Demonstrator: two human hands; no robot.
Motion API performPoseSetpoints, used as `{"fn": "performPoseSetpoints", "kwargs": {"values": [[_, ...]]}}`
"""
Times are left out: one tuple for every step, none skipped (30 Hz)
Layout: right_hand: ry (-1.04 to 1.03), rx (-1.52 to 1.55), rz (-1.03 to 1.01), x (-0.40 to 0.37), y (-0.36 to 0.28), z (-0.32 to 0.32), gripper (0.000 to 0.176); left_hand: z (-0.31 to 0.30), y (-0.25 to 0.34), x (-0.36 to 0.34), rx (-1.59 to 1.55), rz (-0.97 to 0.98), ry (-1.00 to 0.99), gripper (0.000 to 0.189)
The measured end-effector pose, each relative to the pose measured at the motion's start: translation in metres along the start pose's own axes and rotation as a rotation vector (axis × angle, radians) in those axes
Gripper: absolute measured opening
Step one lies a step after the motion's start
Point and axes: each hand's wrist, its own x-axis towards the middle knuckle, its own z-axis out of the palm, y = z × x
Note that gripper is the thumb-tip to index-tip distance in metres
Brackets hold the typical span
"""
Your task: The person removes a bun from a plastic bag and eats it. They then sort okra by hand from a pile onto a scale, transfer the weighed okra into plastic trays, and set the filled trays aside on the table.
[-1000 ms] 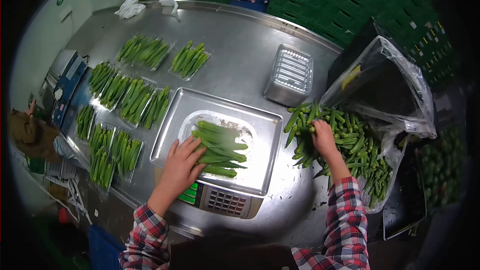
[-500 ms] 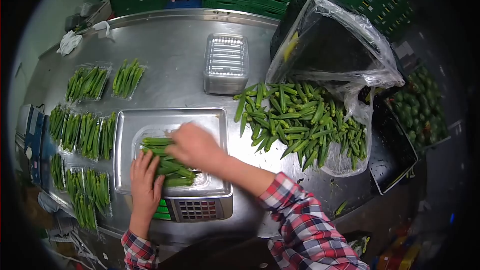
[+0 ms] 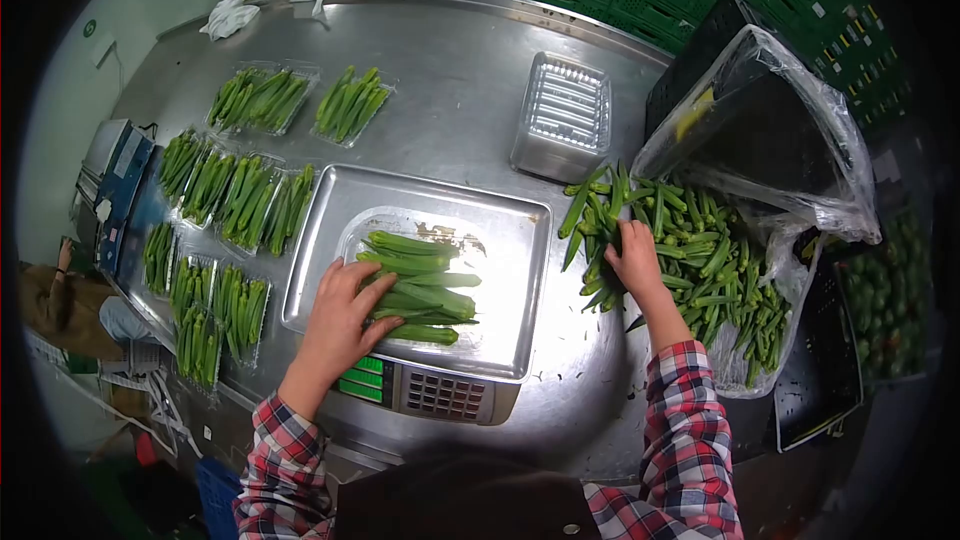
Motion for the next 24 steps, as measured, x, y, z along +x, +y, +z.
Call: {"fn": "performPoseSetpoints", "kwargs": {"values": [[0.024, 0.088, 0.034, 0.003, -0.006, -0.004, 0.044, -0.002, 0.002, 0.000, -0.003, -0.010, 0.036, 0.049], [0.050, 0.177, 0.064, 0.009, -0.018, -0.011, 0.045, -0.006, 0.005, -0.001, -0.003, -0.022, 0.075, 0.048], [0.063, 0.267, 0.019, 0.015, -0.032, -0.018, 0.044, -0.009, 0.008, -0.004, -0.004, -0.036, 0.110, 0.047], [0.071, 0.358, -0.020, 0.023, -0.057, -0.034, 0.044, -0.009, 0.008, -0.009, -0.039, -0.071, 0.163, 0.045], [0.080, 0.447, -0.057, 0.030, -0.083, -0.050, 0.044, -0.009, 0.007, -0.015, -0.074, -0.103, 0.214, 0.044], [-0.026, 0.588, -0.104, 0.037, -0.112, -0.068, 0.045, -0.008, 0.007, -0.020, -0.112, -0.132, 0.263, 0.043], [-0.130, 0.727, -0.149, 0.041, -0.139, -0.080, 0.047, -0.005, 0.007, -0.027, -0.142, -0.158, 0.281, 0.042], [-0.206, 0.715, -0.206, 0.043, -0.162, -0.079, 0.045, -0.002, 0.007, -0.034, -0.170, -0.183, 0.303, 0.041], [-0.283, 0.702, -0.268, 0.047, -0.183, -0.076, 0.044, -0.001, 0.008, -0.040, -0.196, -0.211, 0.330, 0.040], [-0.287, 0.677, -0.374, 0.049, -0.201, -0.069, 0.045, -0.002, 0.010, -0.046, -0.183, -0.212, 0.341, 0.039], [-0.293, 0.650, -0.481, 0.051, -0.215, -0.060, 0.046, -0.003, 0.012, -0.052, -0.170, -0.216, 0.353, 0.038], [-0.316, 0.634, -0.499, 0.052, -0.224, -0.053, 0.046, -0.004, 0.014, -0.059, -0.159, -0.222, 0.363, 0.038], [-0.342, 0.617, -0.517, 0.053, -0.231, -0.045, 0.045, -0.006, 0.016, -0.065, -0.148, -0.230, 0.375, 0.036], [-0.368, 0.598, -0.535, 0.053, -0.236, -0.042, 0.045, -0.010, 0.018, -0.072, -0.138, -0.239, 0.386, 0.035], [-0.298, 0.613, -0.512, 0.053, -0.234, -0.043, 0.044, -0.013, 0.019, -0.078, -0.128, -0.248, 0.397, 0.033], [-0.229, 0.627, -0.489, 0.052, -0.227, -0.047, 0.044, -0.015, 0.019, -0.084, -0.143, -0.267, 0.412, 0.031], [-0.161, 0.641, -0.463, 0.050, -0.217, -0.053, 0.043, -0.017, 0.018, -0.091, -0.160, -0.286, 0.425, 0.029], [-0.244, 0.655, -0.299, 0.045, -0.208, -0.062, 0.040, -0.019, 0.017, -0.099, -0.174, -0.305, 0.436, 0.027], [-0.225, 0.694, -0.196, 0.038, -0.199, -0.072, 0.038, -0.018, 0.017, -0.106, -0.215, -0.330, 0.463, 0.026], [-0.153, 0.713, -0.162, 0.030, -0.185, -0.072, 0.034, -0.016, 0.017, -0.112, -0.255, -0.354, 0.488, 0.025], [-0.132, 0.707, -0.139, 0.021, -0.170, -0.074, 0.030, -0.014, 0.018, -0.118, -0.294, -0.377, 0.515, 0.023], [-0.113, 0.723, -0.105, 0.010, -0.158, -0.075, 0.028, -0.012, 0.019, -0.122, -0.269, -0.391, 0.536, 0.022], [-0.097, 0.741, -0.070, 0.001, -0.149, -0.077, 0.027, -0.010, 0.022, -0.126, -0.294, -0.417, 0.559, 0.021], [-0.089, 0.739, -0.056, -0.007, -0.145, -0.081, 0.026, -0.007, 0.024, -0.130, -0.318, -0.446, 0.581, 0.021]]}}
